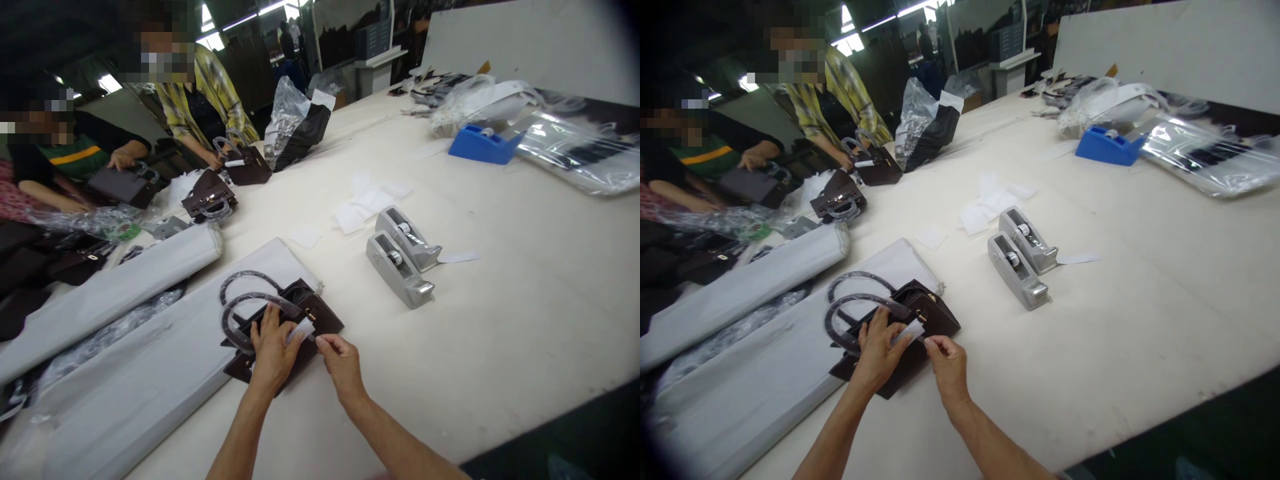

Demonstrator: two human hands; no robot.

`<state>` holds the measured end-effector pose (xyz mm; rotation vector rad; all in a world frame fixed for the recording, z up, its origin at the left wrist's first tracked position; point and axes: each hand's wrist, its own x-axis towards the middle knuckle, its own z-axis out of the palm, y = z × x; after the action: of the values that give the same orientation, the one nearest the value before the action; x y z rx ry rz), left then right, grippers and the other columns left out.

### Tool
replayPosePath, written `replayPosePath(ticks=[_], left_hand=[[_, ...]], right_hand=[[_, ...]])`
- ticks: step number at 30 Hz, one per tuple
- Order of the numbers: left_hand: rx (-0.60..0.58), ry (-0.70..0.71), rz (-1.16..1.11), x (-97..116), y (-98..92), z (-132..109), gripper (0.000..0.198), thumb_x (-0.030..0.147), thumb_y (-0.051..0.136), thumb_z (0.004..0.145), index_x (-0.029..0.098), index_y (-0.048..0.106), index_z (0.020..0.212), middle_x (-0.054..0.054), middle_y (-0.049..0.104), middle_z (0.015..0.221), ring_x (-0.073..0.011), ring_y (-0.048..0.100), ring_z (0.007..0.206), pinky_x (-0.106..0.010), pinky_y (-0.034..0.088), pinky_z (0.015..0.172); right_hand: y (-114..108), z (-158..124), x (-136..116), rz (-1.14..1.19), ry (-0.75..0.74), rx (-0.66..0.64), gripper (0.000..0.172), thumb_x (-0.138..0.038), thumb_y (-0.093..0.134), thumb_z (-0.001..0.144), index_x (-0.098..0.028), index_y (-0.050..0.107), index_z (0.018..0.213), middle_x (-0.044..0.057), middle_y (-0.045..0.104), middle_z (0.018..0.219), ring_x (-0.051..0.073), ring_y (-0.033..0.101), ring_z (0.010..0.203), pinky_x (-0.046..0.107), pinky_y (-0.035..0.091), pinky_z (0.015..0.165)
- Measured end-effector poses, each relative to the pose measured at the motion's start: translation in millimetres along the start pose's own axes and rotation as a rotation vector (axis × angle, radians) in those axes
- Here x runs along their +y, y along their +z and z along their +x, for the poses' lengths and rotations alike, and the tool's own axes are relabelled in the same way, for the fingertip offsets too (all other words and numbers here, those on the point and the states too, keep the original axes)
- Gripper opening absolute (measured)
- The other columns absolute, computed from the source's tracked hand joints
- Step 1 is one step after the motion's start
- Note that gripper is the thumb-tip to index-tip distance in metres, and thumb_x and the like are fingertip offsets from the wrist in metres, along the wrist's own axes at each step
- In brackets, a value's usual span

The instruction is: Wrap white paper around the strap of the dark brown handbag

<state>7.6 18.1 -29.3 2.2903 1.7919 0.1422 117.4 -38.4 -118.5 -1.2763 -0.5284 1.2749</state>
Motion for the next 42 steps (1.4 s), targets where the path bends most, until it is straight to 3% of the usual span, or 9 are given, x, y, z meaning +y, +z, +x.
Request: replayPosePath(ticks=[8,19,21,25,27,29,32,34,42], left_hand=[[0.003,0.002,-0.014,2,-1.6,-3,0.021,0.032,0.044,0.082,0.020,0.061,0.080,-0.013,0.030,0.140,-0.0285,0.018,0.133,-0.060,0.014,0.102],[-0.015,0.051,-0.077,-1,-8.0,-8,0.019,0.031,0.047,0.081,0.019,0.061,0.082,-0.012,0.028,0.142,-0.0283,0.019,0.133,-0.057,0.018,0.104],[0.069,0.062,-0.155,-5,-19.8,-16,0.023,0.030,0.048,0.081,0.018,0.058,0.098,-0.014,0.032,0.139,-0.0262,0.026,0.131,-0.050,0.024,0.105],[0.467,-0.013,-0.273,-24,-36.2,-53,0.022,0.022,0.044,0.084,0.018,0.055,0.102,-0.009,0.055,0.112,-0.0165,0.050,0.107,-0.031,0.044,0.090],[0.532,-0.026,-0.232,-35,-28.6,-74,0.018,0.020,0.046,0.083,0.018,0.056,0.098,-0.007,0.058,0.100,-0.0153,0.055,0.095,-0.027,0.048,0.079],[0.536,0.042,-0.101,-44,-10.7,-88,0.026,0.024,0.055,0.078,0.017,0.054,0.103,-0.008,0.057,0.101,-0.0184,0.054,0.095,-0.031,0.047,0.078],[0.591,0.113,0.129,-51,19.5,-93,0.048,0.032,0.066,0.069,0.015,0.050,0.112,-0.012,0.057,0.106,-0.0248,0.052,0.098,-0.039,0.043,0.082],[0.623,0.084,0.170,-52,31.9,-90,0.045,0.031,0.066,0.070,0.015,0.052,0.110,-0.012,0.058,0.101,-0.0244,0.052,0.094,-0.039,0.042,0.079],[0.581,-0.105,-0.021,-55,27.9,-83,0.016,0.023,0.056,0.077,0.021,0.062,0.092,-0.006,0.055,0.087,-0.0207,0.050,0.084,-0.037,0.039,0.074]], right_hand=[[30,0,-6,0.277,0.228,-0.085,0.037,-0.051,0.068,0.064,-0.016,0.061,0.075,-0.008,0.033,0.042,0.007,0.024,0.038,0.020,0.014,0.035],[32,8,-3,0.543,0.304,-0.288,0.041,-0.048,0.074,0.061,-0.019,0.051,0.079,-0.007,0.040,0.055,0.006,0.029,0.044,0.014,0.016,0.035],[33,9,-3,0.551,0.292,-0.283,0.041,-0.049,0.072,0.064,-0.020,0.049,0.079,-0.008,0.039,0.054,0.005,0.028,0.043,0.014,0.017,0.035],[36,9,-2,0.547,0.270,-0.238,0.040,-0.048,0.072,0.064,-0.020,0.047,0.077,-0.010,0.036,0.050,0.004,0.026,0.041,0.013,0.018,0.034],[38,8,-2,0.545,0.258,-0.210,0.040,-0.047,0.073,0.064,-0.019,0.046,0.076,-0.010,0.035,0.048,0.004,0.025,0.040,0.013,0.018,0.034],[41,6,-1,0.543,0.245,-0.181,0.041,-0.047,0.073,0.064,-0.019,0.045,0.074,-0.011,0.033,0.046,0.004,0.024,0.039,0.013,0.018,0.034],[44,4,-1,0.535,0.221,-0.137,0.041,-0.048,0.072,0.064,-0.019,0.045,0.073,-0.012,0.031,0.044,0.003,0.023,0.038,0.013,0.019,0.034],[46,2,0,0.528,0.205,-0.112,0.040,-0.047,0.072,0.065,-0.019,0.045,0.073,-0.012,0.031,0.044,0.003,0.023,0.037,0.013,0.019,0.034],[47,-2,3,0.524,0.200,-0.084,0.037,-0.042,0.075,0.065,-0.019,0.048,0.075,-0.011,0.034,0.047,0.003,0.027,0.039,0.013,0.022,0.034]])
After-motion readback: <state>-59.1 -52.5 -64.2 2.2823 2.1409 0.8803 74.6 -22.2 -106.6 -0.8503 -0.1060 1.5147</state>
